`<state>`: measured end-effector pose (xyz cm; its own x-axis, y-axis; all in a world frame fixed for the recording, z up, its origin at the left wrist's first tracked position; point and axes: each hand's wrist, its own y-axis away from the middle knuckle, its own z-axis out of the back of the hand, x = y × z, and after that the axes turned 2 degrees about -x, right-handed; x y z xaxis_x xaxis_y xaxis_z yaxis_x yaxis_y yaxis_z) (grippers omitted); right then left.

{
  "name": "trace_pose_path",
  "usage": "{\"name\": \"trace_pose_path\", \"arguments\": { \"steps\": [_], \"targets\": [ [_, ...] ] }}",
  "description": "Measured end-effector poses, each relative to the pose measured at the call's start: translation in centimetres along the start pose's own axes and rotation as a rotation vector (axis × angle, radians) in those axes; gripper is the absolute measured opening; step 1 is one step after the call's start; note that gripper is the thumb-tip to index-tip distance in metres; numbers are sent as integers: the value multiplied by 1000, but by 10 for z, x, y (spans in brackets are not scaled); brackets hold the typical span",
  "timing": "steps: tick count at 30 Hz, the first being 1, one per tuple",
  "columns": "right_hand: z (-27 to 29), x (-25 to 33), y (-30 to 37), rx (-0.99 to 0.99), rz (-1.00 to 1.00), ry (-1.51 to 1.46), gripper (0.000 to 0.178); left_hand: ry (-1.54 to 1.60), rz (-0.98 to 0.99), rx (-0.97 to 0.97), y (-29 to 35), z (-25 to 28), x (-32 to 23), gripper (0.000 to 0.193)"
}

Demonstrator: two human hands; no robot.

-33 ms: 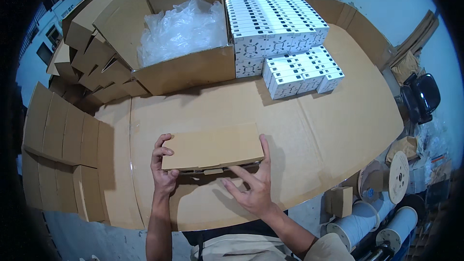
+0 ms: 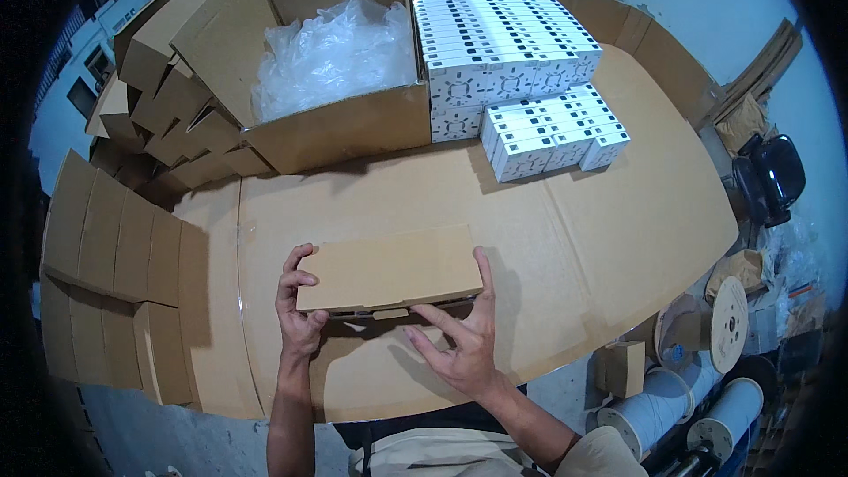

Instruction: Packaging small white product boxes into clear plastic bags and then into larger cardboard boxes in a warehouse setting.

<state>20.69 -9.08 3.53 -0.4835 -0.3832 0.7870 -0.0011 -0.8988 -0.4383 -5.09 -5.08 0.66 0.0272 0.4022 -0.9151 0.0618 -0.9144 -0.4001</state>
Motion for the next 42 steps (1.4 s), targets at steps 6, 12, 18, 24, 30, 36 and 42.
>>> {"name": "trace_pose_path", "arguments": {
  "steps": [6, 12, 18, 24, 30, 36, 42],
  "targets": [
    [-1, -2, 2, 17, 56, -11, 34, -52, -3, 82, 5, 10, -1, 42],
    [4, -14, 4, -11, 74, -123, 31, -2, 32, 126, 4, 13, 0, 37],
    [9, -29, -5, -149, 34, -344, 22, -33, 15, 141, 4, 17, 0, 37],
    [14, -36, -8, -147, 22, -330, 17, -57, 0, 147, 3, 16, 1, 36],
    [25, -34, -16, -126, 121, -156, 16, -82, -28, 104, 5, 10, -2, 36],
    [16, -11, -22, 51, 338, 131, 25, -512, -216, -29, 25, -25, -23, 43],
    [4, -16, -15, 23, 359, 189, 26, -661, -272, -122, 28, -53, -28, 47]
  ]
}}
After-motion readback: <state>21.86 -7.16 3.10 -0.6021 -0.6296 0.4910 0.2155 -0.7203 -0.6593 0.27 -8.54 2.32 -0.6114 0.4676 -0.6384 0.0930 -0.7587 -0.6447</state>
